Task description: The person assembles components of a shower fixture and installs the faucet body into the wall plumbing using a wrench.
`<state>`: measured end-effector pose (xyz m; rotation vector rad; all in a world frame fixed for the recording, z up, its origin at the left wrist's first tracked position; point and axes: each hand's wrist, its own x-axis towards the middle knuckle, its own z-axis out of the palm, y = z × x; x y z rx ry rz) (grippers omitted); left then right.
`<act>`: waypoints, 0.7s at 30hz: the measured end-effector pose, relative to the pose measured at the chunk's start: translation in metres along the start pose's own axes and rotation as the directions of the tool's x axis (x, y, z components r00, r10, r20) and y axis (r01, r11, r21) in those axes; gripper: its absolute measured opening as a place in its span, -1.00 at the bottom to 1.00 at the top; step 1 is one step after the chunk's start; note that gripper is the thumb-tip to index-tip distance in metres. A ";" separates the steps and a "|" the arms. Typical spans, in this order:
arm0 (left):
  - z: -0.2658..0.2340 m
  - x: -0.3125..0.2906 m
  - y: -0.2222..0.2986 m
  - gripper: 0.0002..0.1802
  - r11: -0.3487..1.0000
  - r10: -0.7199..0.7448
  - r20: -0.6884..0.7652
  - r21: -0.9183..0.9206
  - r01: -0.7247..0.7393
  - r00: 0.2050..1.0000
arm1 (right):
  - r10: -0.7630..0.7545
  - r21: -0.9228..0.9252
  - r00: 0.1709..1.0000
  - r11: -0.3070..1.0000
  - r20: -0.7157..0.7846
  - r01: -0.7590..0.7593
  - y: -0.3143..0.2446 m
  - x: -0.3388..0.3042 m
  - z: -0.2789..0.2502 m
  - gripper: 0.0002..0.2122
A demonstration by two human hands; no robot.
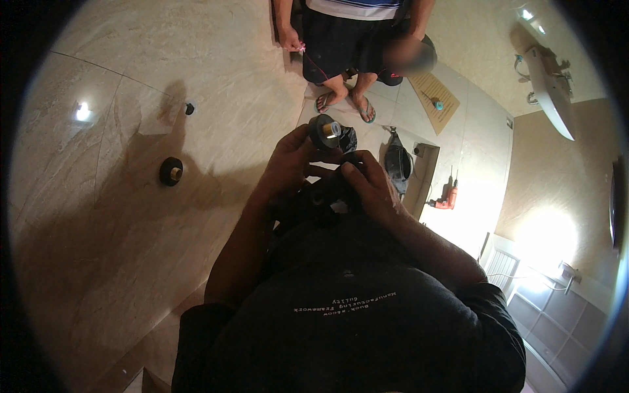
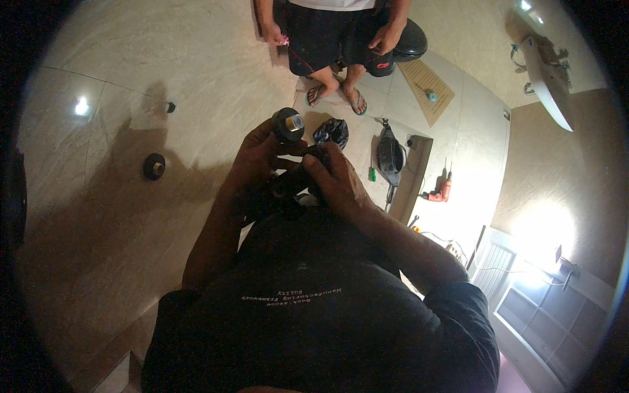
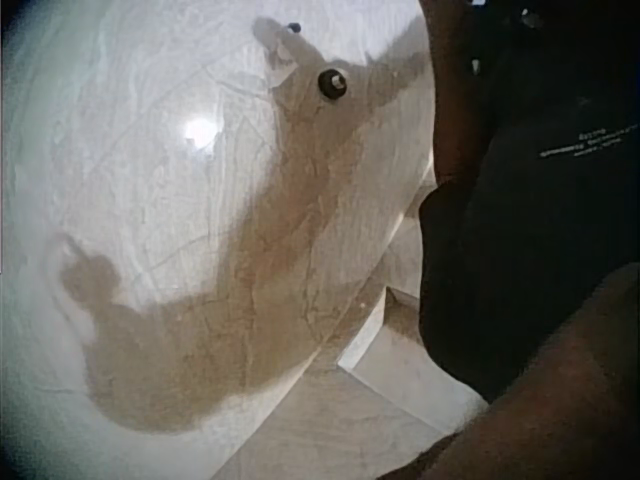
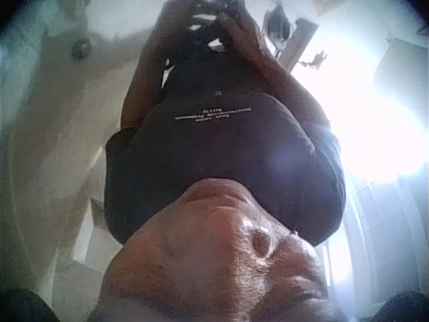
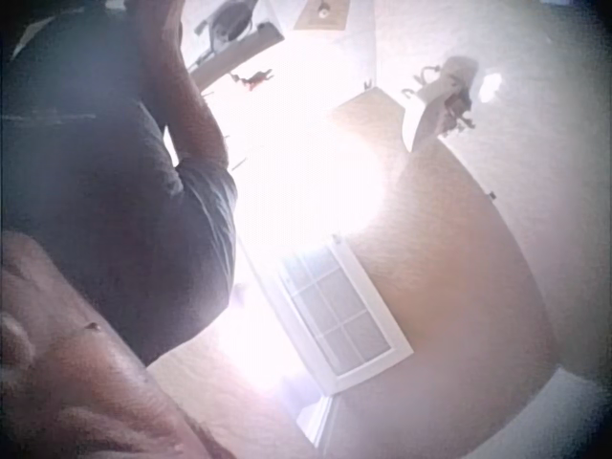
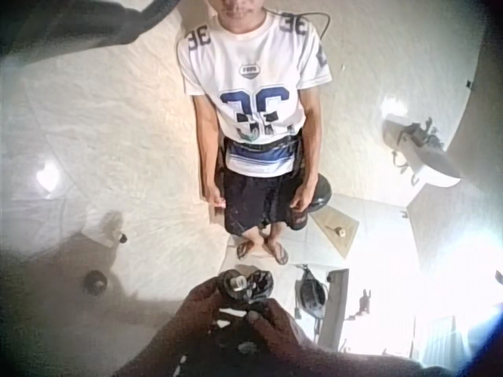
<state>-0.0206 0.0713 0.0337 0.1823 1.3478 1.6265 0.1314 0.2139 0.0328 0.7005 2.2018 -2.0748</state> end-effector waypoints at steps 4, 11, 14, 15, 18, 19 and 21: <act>-0.003 0.002 -0.002 -0.56 1.000 0.014 -0.018 -0.001 -0.014 1.000 | -0.008 0.016 1.000 1.000 0.023 0.008 0.001 0.004 0.000 -0.53; -0.004 0.001 0.001 -0.53 0.997 0.072 -0.025 -0.037 -0.073 0.997 | -0.026 0.014 0.999 1.000 0.040 0.025 -0.003 0.010 0.001 -0.55; -0.012 0.006 -0.003 -0.51 0.997 0.069 -0.009 -0.040 -0.069 0.998 | -0.023 0.045 0.999 0.999 0.046 0.021 -0.002 0.014 0.003 -0.55; -0.013 0.007 -0.003 -0.51 0.997 0.068 -0.010 -0.040 -0.069 0.998 | -0.018 0.063 0.999 0.998 0.047 0.015 -0.002 0.014 0.003 -0.54; -0.016 0.009 -0.004 -0.50 0.997 0.073 -0.006 -0.021 -0.073 0.997 | -0.024 0.045 0.998 0.999 0.052 0.022 0.000 0.017 0.003 -0.53; -0.017 0.010 -0.005 -0.50 0.996 0.088 -0.004 -0.013 -0.088 0.996 | -0.023 0.046 0.998 0.999 0.055 0.021 0.000 0.017 0.003 -0.53; -0.017 0.009 -0.003 -0.50 0.995 0.101 -0.003 -0.005 -0.101 0.995 | -0.022 0.019 0.999 1.000 0.037 0.021 -0.001 0.019 0.004 -0.53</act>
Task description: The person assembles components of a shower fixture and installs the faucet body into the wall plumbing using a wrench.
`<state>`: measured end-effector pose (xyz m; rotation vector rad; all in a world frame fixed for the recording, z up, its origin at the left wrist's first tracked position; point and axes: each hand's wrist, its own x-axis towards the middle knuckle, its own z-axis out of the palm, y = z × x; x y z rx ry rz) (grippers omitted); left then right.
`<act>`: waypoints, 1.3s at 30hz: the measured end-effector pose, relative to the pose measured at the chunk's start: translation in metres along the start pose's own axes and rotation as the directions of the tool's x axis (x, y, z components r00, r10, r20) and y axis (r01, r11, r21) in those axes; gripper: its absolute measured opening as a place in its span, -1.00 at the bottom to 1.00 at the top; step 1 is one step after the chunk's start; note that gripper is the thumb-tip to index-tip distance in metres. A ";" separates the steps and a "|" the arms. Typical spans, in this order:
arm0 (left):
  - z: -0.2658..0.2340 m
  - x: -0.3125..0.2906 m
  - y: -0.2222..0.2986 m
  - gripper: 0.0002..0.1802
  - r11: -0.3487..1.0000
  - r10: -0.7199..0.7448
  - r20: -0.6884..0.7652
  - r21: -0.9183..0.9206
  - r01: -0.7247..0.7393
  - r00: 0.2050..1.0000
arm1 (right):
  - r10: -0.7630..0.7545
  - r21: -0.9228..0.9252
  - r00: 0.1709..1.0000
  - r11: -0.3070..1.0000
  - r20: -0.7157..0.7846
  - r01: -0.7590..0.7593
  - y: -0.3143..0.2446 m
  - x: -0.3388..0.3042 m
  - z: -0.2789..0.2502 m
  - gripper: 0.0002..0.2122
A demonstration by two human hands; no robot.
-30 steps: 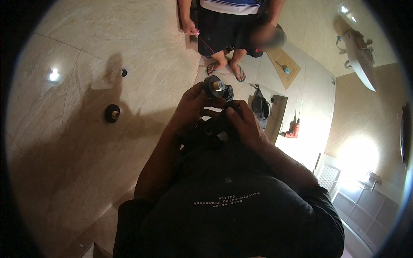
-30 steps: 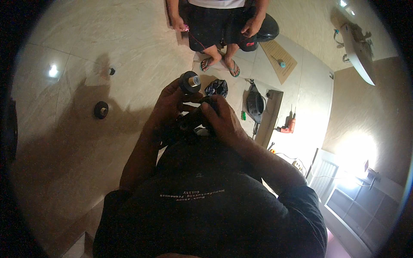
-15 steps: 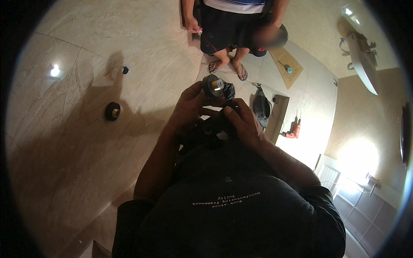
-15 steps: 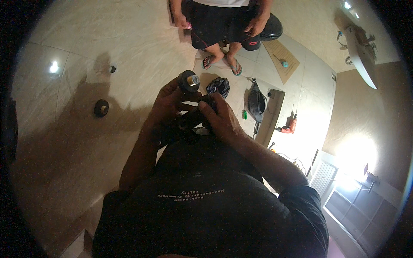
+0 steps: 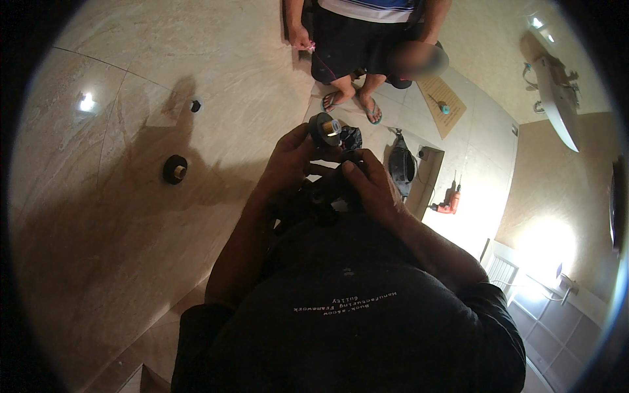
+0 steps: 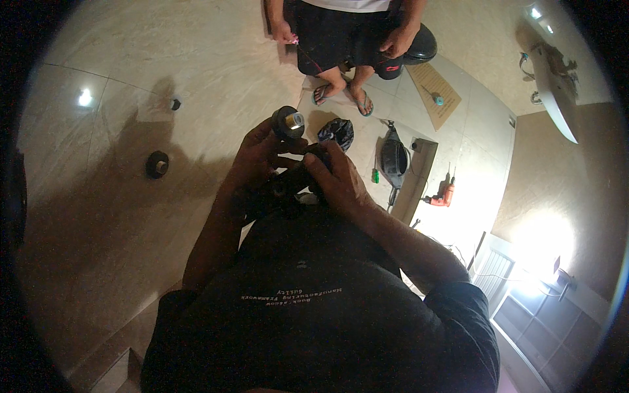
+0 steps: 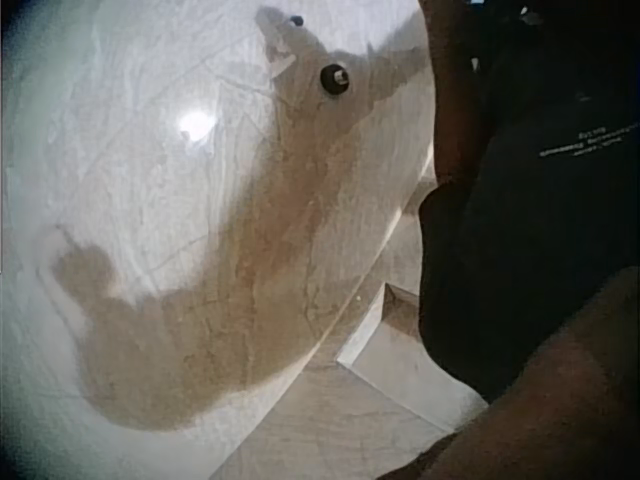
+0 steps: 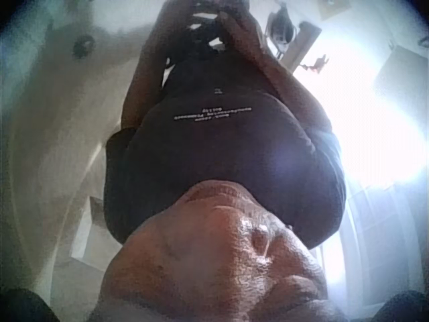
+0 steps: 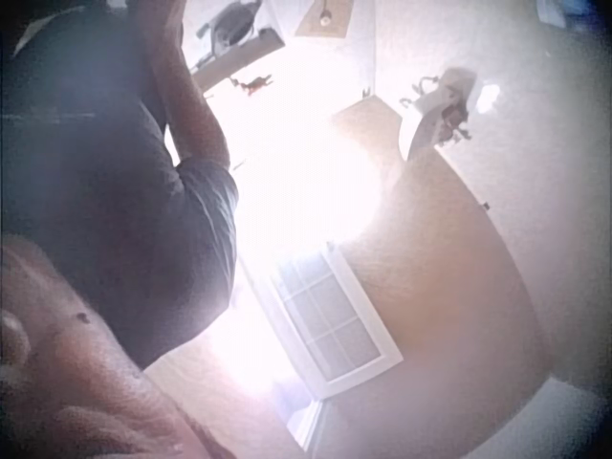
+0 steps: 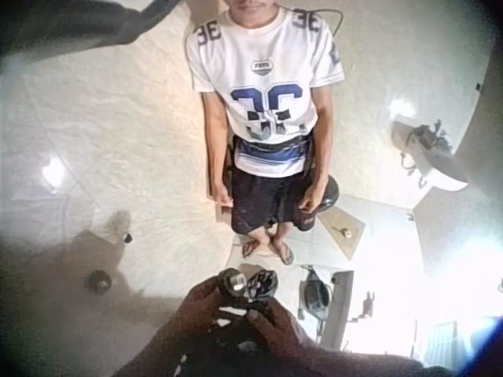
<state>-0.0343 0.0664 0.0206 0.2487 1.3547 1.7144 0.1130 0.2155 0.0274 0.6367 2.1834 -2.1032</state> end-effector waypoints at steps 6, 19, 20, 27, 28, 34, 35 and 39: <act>0.001 0.002 0.004 -0.52 1.000 -0.016 -0.026 0.002 0.016 1.000 | 0.006 -0.005 1.000 1.000 0.002 -0.006 -0.004 0.004 -0.001 -0.54; 0.003 0.012 0.010 -0.54 0.999 -0.052 -0.044 -0.016 0.051 0.998 | 0.020 0.031 1.000 0.999 -0.006 -0.020 -0.006 0.011 -0.003 -0.55; 0.003 0.012 0.010 -0.53 0.997 -0.077 -0.045 -0.008 0.076 0.996 | 0.012 0.020 1.000 1.000 -0.016 -0.012 -0.006 0.011 -0.003 -0.55; 0.002 0.012 0.011 -0.52 0.998 -0.062 -0.048 0.013 0.062 0.997 | 0.020 0.016 1.000 1.000 -0.024 -0.020 -0.004 0.013 -0.001 -0.54; 0.002 0.013 0.010 -0.52 0.998 -0.057 -0.045 0.014 0.058 0.997 | 0.021 0.016 0.999 1.000 -0.025 -0.021 -0.004 0.013 -0.001 -0.54; 0.003 0.014 0.008 -0.52 0.999 -0.046 -0.035 -0.001 0.046 0.998 | 0.019 0.049 1.000 0.999 -0.021 -0.017 0.003 0.013 -0.001 -0.52; 0.003 0.014 0.008 -0.52 0.999 -0.044 -0.031 -0.020 0.044 0.999 | 0.006 0.047 1.000 0.999 -0.025 -0.005 0.005 0.013 -0.002 -0.52; 0.004 0.012 0.009 -0.52 1.000 -0.018 -0.027 -0.022 0.017 0.999 | 0.095 0.150 0.995 0.984 0.017 -0.096 -0.001 0.013 -0.005 -0.53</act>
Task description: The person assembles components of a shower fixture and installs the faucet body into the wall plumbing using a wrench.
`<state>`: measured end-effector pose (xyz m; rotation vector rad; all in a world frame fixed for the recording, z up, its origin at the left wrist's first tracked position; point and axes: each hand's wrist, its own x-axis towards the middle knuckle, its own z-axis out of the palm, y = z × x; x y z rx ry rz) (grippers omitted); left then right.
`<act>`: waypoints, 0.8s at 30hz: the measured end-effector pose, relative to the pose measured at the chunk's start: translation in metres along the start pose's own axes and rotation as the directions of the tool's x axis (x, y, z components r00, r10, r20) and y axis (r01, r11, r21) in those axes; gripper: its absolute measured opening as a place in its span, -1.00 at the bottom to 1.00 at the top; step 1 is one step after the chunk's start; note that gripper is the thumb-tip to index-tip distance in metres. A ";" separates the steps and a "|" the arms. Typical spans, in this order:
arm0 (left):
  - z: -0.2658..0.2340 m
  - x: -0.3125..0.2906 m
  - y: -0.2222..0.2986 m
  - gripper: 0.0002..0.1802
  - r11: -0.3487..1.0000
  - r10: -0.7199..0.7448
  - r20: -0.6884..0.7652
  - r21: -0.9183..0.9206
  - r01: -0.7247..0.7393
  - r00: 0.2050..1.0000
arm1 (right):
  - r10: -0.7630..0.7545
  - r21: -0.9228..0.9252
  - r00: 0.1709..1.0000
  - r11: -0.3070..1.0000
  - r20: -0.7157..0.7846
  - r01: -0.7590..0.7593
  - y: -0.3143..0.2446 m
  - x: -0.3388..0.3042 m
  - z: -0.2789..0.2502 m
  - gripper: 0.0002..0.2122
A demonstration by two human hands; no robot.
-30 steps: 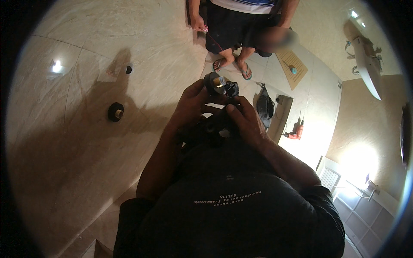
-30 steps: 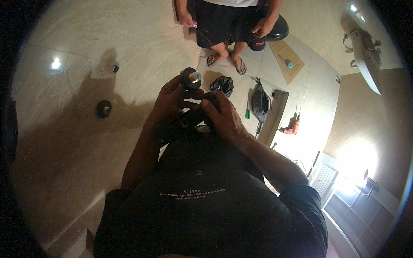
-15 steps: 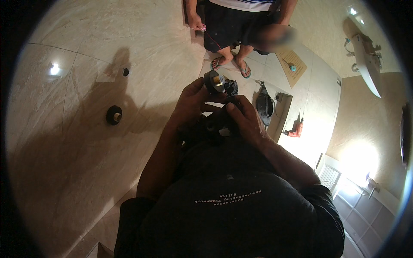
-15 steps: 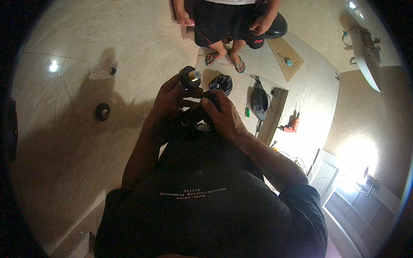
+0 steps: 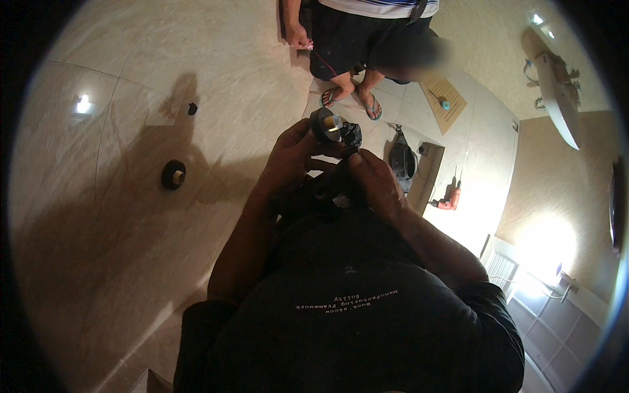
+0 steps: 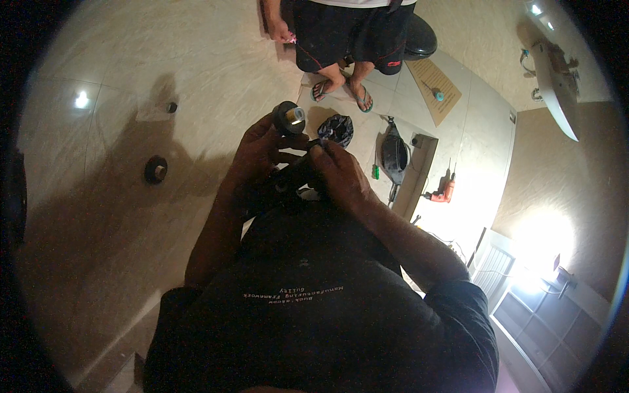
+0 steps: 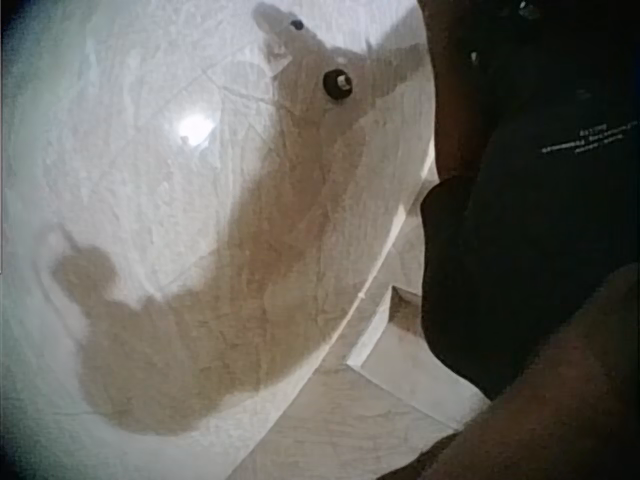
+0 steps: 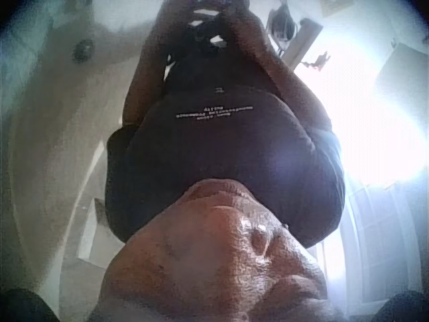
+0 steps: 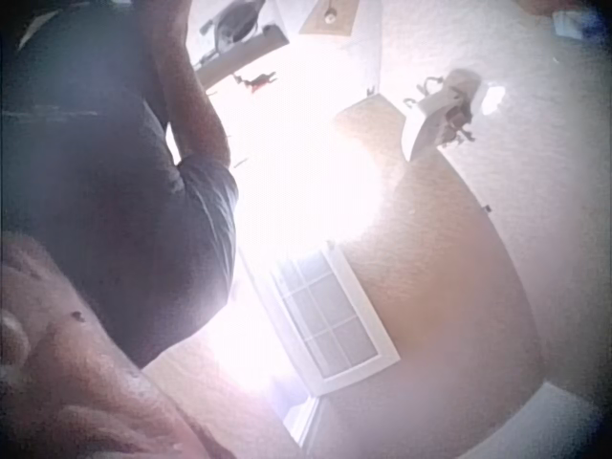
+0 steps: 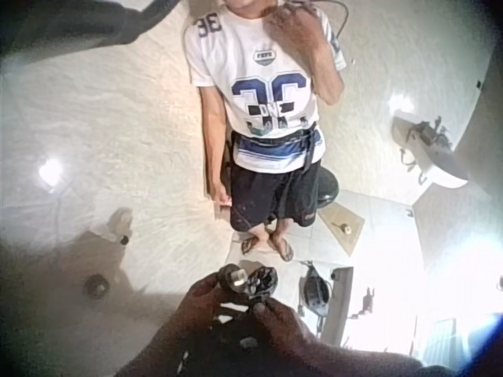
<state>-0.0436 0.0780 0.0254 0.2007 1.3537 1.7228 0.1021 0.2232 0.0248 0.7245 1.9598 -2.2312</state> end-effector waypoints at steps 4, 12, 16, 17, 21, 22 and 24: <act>-0.003 0.002 -0.001 -0.54 0.998 0.008 -0.006 0.063 -0.007 1.000 | 0.057 0.022 0.998 0.998 0.035 -0.057 0.005 0.005 -0.001 -0.53; -0.013 0.010 -0.013 -0.60 0.956 0.068 -0.005 -0.287 -0.066 0.998 | -0.169 -0.300 0.983 0.944 -0.077 0.139 -0.014 -0.007 0.009 -0.54; -0.023 -0.005 -0.009 -0.68 0.947 0.091 -0.132 -0.296 -0.127 0.987 | -0.091 -0.094 0.989 0.992 -0.114 0.080 0.003 -0.010 0.005 -0.54; -0.029 -0.009 -0.011 -0.68 0.945 0.097 -0.147 -0.297 -0.138 0.984 | -0.193 -0.141 0.976 0.974 -0.098 0.179 0.004 -0.009 0.007 -0.54; -0.057 -0.012 -0.036 -0.57 0.928 0.205 -0.284 -0.249 -0.278 0.937 | -0.224 0.005 0.952 0.973 -0.206 0.230 0.025 -0.003 -0.008 -0.56; -0.072 -0.017 -0.046 -0.57 0.915 0.163 -0.339 -0.299 -0.270 0.927 | -0.214 0.045 0.957 0.973 -0.196 0.226 0.012 -0.007 0.002 -0.55; -0.080 -0.035 -0.050 -0.56 0.908 0.139 -0.373 -0.322 -0.268 0.917 | -0.235 0.133 0.933 0.951 -0.272 0.278 0.017 -0.002 -0.001 -0.54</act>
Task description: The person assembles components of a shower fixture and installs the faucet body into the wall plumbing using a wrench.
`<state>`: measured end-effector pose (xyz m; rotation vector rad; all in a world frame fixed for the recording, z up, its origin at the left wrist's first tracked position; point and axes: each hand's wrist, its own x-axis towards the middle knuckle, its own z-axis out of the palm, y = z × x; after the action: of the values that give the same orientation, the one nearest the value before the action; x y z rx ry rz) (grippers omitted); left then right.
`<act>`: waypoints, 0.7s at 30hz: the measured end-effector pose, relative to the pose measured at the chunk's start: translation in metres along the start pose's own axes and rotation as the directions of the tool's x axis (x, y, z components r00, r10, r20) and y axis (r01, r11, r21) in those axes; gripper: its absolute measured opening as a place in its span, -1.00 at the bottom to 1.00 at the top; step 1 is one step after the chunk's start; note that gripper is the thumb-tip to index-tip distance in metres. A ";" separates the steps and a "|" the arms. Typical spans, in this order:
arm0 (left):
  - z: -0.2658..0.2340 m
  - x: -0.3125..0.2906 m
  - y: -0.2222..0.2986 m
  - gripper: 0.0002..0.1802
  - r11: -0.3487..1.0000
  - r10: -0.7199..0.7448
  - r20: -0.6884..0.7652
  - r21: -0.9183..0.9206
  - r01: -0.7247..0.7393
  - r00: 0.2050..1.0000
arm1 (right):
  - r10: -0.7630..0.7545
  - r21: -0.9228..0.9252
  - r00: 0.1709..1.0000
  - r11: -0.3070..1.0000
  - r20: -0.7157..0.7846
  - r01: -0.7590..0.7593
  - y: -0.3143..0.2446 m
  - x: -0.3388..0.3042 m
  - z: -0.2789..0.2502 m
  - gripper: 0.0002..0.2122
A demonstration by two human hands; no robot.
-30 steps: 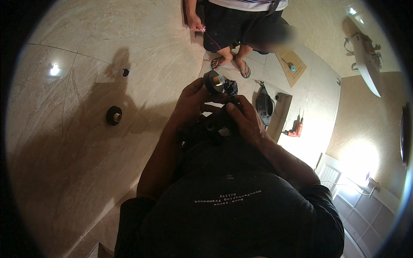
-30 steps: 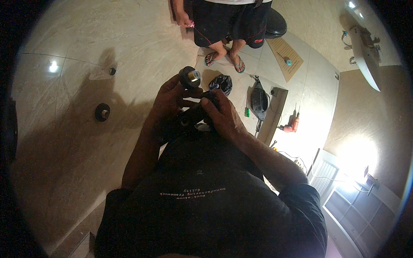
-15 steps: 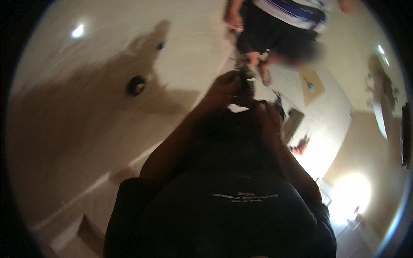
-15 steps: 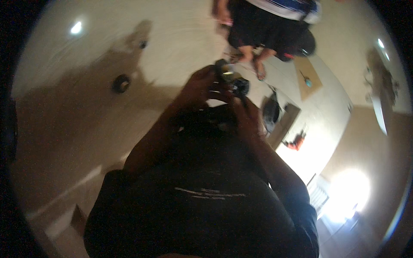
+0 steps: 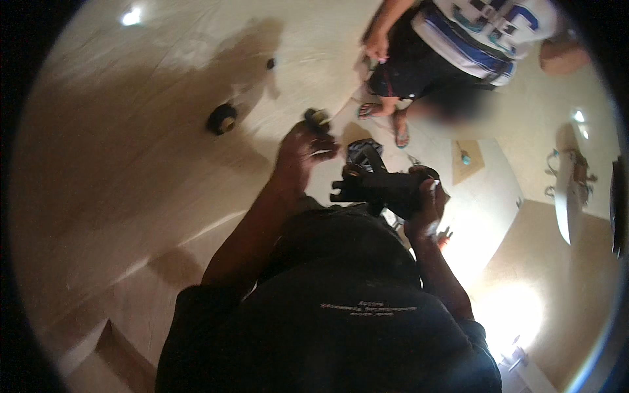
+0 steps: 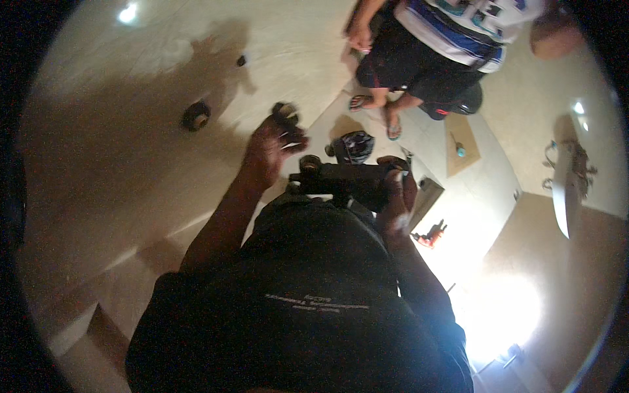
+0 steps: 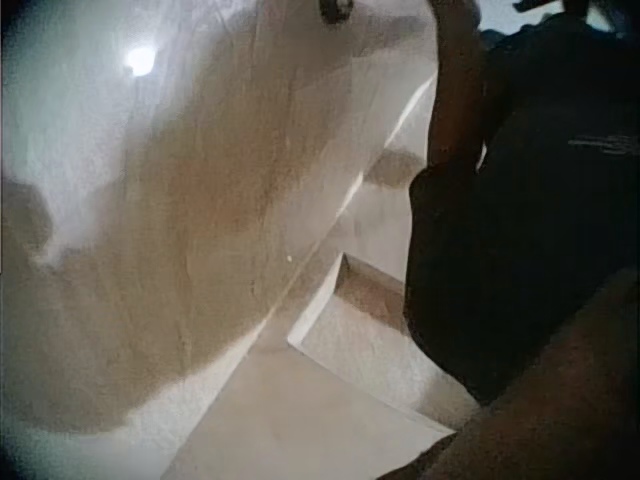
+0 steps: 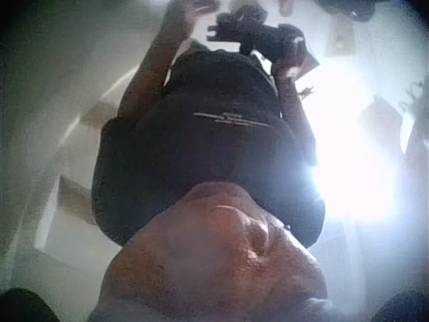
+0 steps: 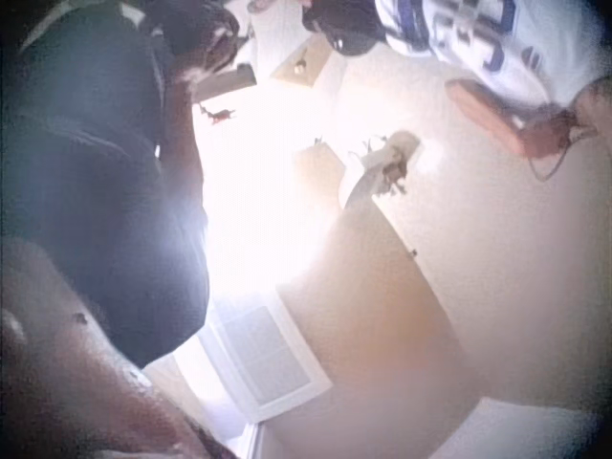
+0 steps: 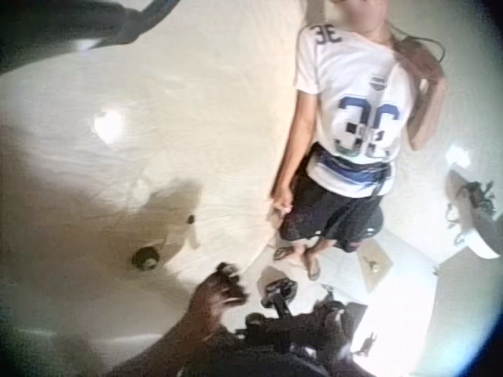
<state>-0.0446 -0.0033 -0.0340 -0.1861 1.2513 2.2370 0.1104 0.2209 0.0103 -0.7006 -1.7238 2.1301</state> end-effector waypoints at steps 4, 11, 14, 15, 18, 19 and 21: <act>-0.013 -0.031 0.002 -0.57 0.999 -0.011 -0.088 -0.046 0.007 0.996 | -0.214 -0.126 0.977 0.969 0.003 0.213 -0.003 0.022 -0.002 -0.61; -0.026 -0.035 -0.008 -0.64 0.999 -0.046 -0.031 -0.014 0.046 0.998 | -0.061 0.041 0.995 0.997 -0.085 0.065 0.002 0.050 0.000 -0.66; -0.029 -0.028 -0.012 -0.67 0.994 -0.096 -0.066 0.043 0.098 0.993 | -0.128 -0.078 0.981 0.990 -0.145 0.118 0.015 0.062 -0.011 -0.67; -0.038 -0.022 -0.017 -0.68 0.995 -0.041 -0.044 0.089 0.045 0.998 | -0.191 -0.211 0.969 0.965 -0.157 0.156 0.020 0.067 -0.018 -0.66; -0.040 -0.028 -0.018 -0.73 0.987 -0.055 -0.145 0.140 0.075 0.988 | -0.142 -0.053 0.971 0.990 -0.192 0.134 0.023 0.073 -0.026 -0.66; -0.045 -0.034 -0.021 -0.74 0.987 -0.037 -0.157 0.147 0.060 0.987 | -0.100 -0.004 0.976 0.995 -0.192 0.101 0.023 0.070 -0.031 -0.67; -0.054 -0.040 -0.028 -0.74 0.987 -0.036 -0.192 0.144 0.064 0.981 | -0.038 0.106 0.979 0.993 -0.199 0.060 0.030 0.072 -0.043 -0.69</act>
<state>-0.0045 -0.0522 -0.0692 -0.3750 1.4918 2.1106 0.0761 0.2874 -0.0383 -0.7991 -1.4927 2.0311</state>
